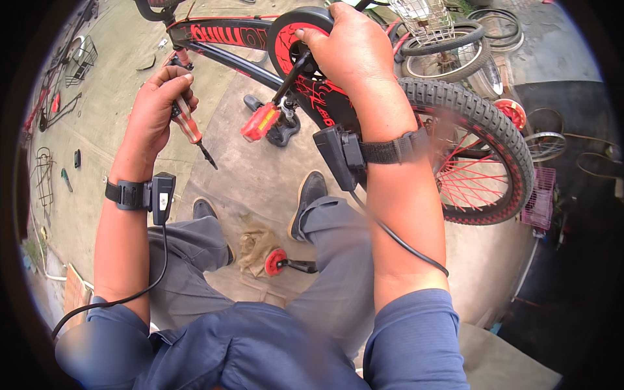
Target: The person removes a red bicycle pedal from the crank arm using a wrench, wipes the pedal with a cloth, and then uses a wrench to adjust the chain tensioner on the rear derailleur. The person handles the pedal, wrench, and chain tensioner during the repair.
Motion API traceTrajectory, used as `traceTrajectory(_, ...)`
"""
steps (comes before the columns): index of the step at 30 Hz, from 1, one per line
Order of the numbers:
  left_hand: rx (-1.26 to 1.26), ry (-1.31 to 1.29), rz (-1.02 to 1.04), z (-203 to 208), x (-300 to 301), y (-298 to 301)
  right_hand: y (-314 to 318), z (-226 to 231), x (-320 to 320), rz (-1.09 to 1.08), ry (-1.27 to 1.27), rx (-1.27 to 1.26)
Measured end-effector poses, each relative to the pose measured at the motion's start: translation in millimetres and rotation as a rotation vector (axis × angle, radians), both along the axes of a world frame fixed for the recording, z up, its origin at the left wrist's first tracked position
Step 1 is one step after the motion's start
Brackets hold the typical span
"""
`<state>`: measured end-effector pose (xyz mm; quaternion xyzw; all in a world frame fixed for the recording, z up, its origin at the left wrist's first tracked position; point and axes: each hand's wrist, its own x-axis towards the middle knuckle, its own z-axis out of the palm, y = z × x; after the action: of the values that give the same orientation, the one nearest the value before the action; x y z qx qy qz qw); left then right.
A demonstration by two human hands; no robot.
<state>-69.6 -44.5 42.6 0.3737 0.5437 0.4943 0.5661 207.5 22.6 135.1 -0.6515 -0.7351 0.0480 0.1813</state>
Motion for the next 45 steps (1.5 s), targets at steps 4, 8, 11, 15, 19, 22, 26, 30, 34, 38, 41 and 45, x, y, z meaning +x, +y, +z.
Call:
traceTrajectory(4,-0.042,-0.045,0.039,24.4,15.6,-25.5,12.4,-16.8,-1.3,0.046,-0.078,0.007)
traceTrajectory(8,-0.143,-0.078,0.044,27.2,31.4,-40.3,11.5,-17.4,-7.1,0.082,-0.053,0.025)
traceTrajectory(11,-0.129,-0.070,0.043,21.4,28.6,-38.0,7.8,-17.9,-10.8,-0.001,-0.019,-0.034)
traceTrajectory(15,-0.081,-0.086,0.064,30.0,7.9,-51.8,1.1,-10.0,-16.7,-0.038,0.014,-0.052)
traceTrajectory(19,-0.080,-0.084,0.116,43.1,-6.1,-66.1,-12.2,-1.8,-19.3,0.013,0.026,-0.038)
traceTrajectory(22,-0.073,-0.074,0.122,46.7,-9.5,-67.9,-23.3,3.2,-16.8,0.064,-0.051,0.063)
traceTrajectory(26,-0.075,-0.081,0.123,40.4,-7.2,-61.1,-37.6,-12.6,-9.4,0.108,-0.018,0.166)
traceTrajectory(30,-0.061,-0.105,0.106,36.8,-4.4,-57.1,-55.2,-33.5,-9.0,0.037,0.019,0.256)
traceTrajectory(34,-0.057,-0.097,0.122,38.2,-5.6,-60.0,-72.4,-39.4,-7.7,0.041,0.007,0.384)
traceTrajectory(38,-0.060,-0.092,0.116,36.8,-6.2,-59.1,-93.5,-44.4,1.0,0.028,-0.013,0.430)
traceTrajectory(41,-0.058,-0.090,0.114,35.6,-5.9,-58.6,-105.6,-47.7,9.1,-0.001,-0.009,0.377)
traceTrajectory(45,-0.058,-0.078,0.113,35.7,-3.8,-57.6,-104.6,-55.5,10.3,-0.055,0.130,0.264)
